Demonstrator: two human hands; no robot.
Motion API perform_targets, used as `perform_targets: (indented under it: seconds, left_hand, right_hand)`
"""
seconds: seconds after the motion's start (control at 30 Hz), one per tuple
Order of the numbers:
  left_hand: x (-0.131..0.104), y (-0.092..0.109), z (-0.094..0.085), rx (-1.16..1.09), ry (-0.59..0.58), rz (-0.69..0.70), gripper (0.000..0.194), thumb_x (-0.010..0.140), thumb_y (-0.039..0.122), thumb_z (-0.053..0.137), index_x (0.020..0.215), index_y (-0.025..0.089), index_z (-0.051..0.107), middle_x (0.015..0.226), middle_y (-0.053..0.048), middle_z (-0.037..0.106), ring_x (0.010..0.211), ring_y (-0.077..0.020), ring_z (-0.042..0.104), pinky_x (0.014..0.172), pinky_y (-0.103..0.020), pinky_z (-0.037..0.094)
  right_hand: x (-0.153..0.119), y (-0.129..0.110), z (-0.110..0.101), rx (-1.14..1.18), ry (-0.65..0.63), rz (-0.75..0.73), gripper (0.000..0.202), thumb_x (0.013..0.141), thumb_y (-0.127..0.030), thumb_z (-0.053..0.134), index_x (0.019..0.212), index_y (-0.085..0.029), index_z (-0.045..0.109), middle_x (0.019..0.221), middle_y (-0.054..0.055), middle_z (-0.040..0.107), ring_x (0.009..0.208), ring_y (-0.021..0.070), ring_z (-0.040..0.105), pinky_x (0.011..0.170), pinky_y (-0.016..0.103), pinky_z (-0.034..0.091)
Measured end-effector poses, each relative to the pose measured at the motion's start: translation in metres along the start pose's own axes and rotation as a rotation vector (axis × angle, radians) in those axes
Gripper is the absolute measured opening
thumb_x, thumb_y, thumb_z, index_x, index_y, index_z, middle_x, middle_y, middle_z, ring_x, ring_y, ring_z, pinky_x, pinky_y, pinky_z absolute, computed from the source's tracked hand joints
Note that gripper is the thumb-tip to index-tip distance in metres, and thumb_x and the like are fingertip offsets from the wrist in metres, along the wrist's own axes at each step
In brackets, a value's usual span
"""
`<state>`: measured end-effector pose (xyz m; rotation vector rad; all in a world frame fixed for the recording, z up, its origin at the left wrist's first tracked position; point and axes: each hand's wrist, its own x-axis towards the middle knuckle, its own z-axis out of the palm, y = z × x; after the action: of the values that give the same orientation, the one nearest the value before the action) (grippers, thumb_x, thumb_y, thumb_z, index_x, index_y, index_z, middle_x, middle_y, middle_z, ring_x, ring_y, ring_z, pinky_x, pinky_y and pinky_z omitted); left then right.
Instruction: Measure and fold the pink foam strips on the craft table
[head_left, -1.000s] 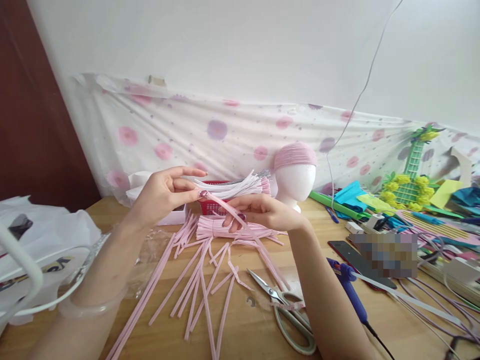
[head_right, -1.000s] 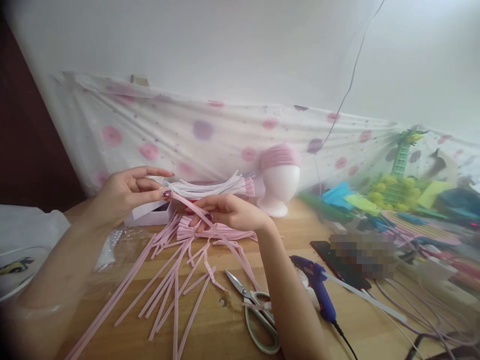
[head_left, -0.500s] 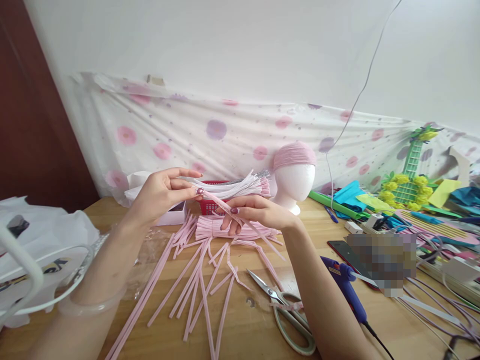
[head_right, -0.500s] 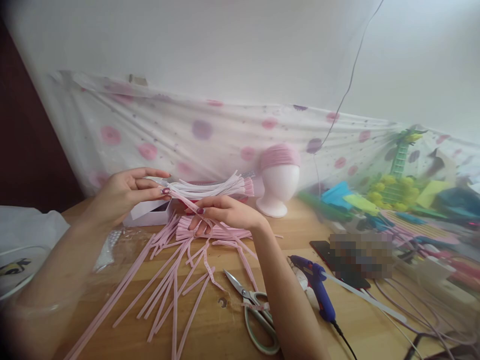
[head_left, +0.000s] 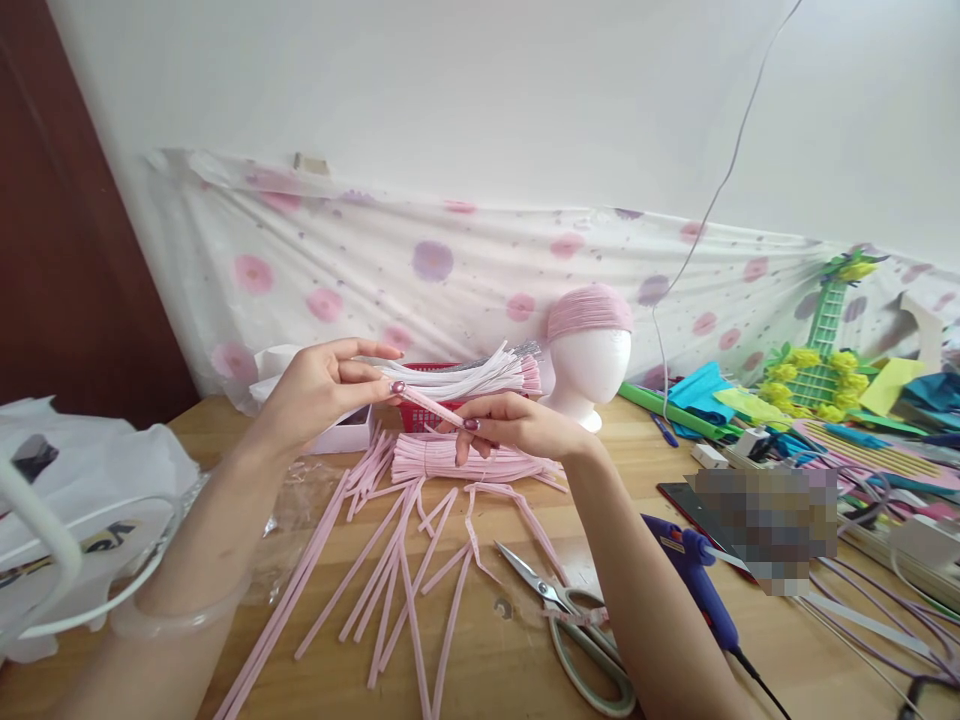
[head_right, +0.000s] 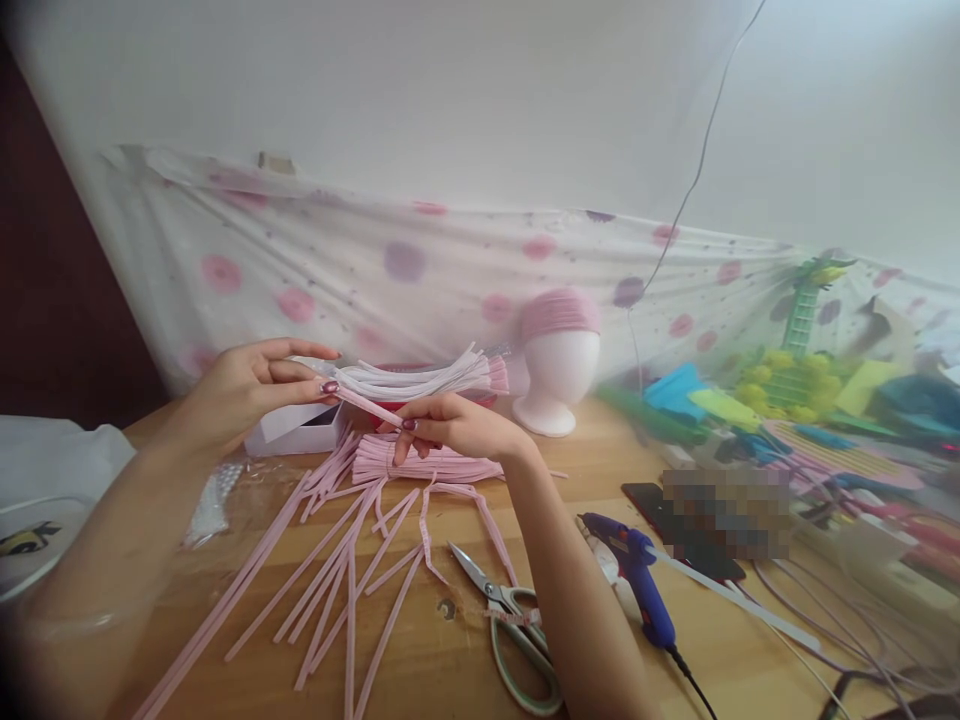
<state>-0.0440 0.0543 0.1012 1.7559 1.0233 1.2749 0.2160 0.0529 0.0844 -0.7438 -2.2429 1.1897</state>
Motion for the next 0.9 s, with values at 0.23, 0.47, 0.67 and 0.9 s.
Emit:
perform_targets:
  seconds: [0.23, 0.47, 0.67, 0.9]
  left_hand:
    - [0.000, 0.002, 0.000, 0.034, -0.021, -0.026, 0.040, 0.068, 0.029, 0.080, 0.105, 0.022, 0.070, 0.074, 0.000, 0.080, 0.086, -0.0252, 0.077, 0.083, -0.035, 0.057]
    - [0.004, -0.003, -0.001, 0.005, -0.048, -0.027, 0.039, 0.067, 0.027, 0.081, 0.104, 0.021, 0.069, 0.072, 0.000, 0.079, 0.082, -0.0229, 0.076, 0.079, -0.032, 0.057]
    - [0.006, -0.005, -0.001, -0.010, -0.052, -0.053, 0.042, 0.065, 0.027, 0.081, 0.104, 0.021, 0.068, 0.069, 0.002, 0.078, 0.078, -0.0222, 0.077, 0.074, -0.029, 0.056]
    - [0.010, -0.011, -0.001, 0.010, -0.087, -0.053, 0.043, 0.068, 0.028, 0.079, 0.108, 0.020, 0.066, 0.072, 0.002, 0.079, 0.081, -0.0222, 0.077, 0.073, -0.029, 0.055]
  right_hand:
    - [0.000, -0.001, -0.001, -0.003, 0.004, 0.035, 0.028, 0.094, -0.028, 0.055, 0.110, -0.009, 0.068, 0.083, 0.006, 0.073, 0.067, 0.0125, 0.048, 0.063, 0.026, 0.038]
    - [0.001, -0.001, -0.001, 0.012, -0.012, 0.082, 0.023, 0.091, -0.027, 0.055, 0.102, -0.010, 0.067, 0.083, 0.006, 0.072, 0.066, 0.0124, 0.047, 0.064, 0.026, 0.038]
    - [0.001, -0.001, 0.001, -0.002, 0.025, 0.120, 0.019, 0.091, -0.023, 0.051, 0.098, -0.011, 0.065, 0.081, 0.007, 0.072, 0.069, 0.0135, 0.048, 0.064, 0.026, 0.039]
    - [0.001, 0.000, 0.001, -0.091, 0.072, 0.168, 0.018, 0.091, -0.018, 0.048, 0.096, -0.014, 0.065, 0.081, 0.005, 0.072, 0.071, 0.0144, 0.054, 0.065, 0.025, 0.040]
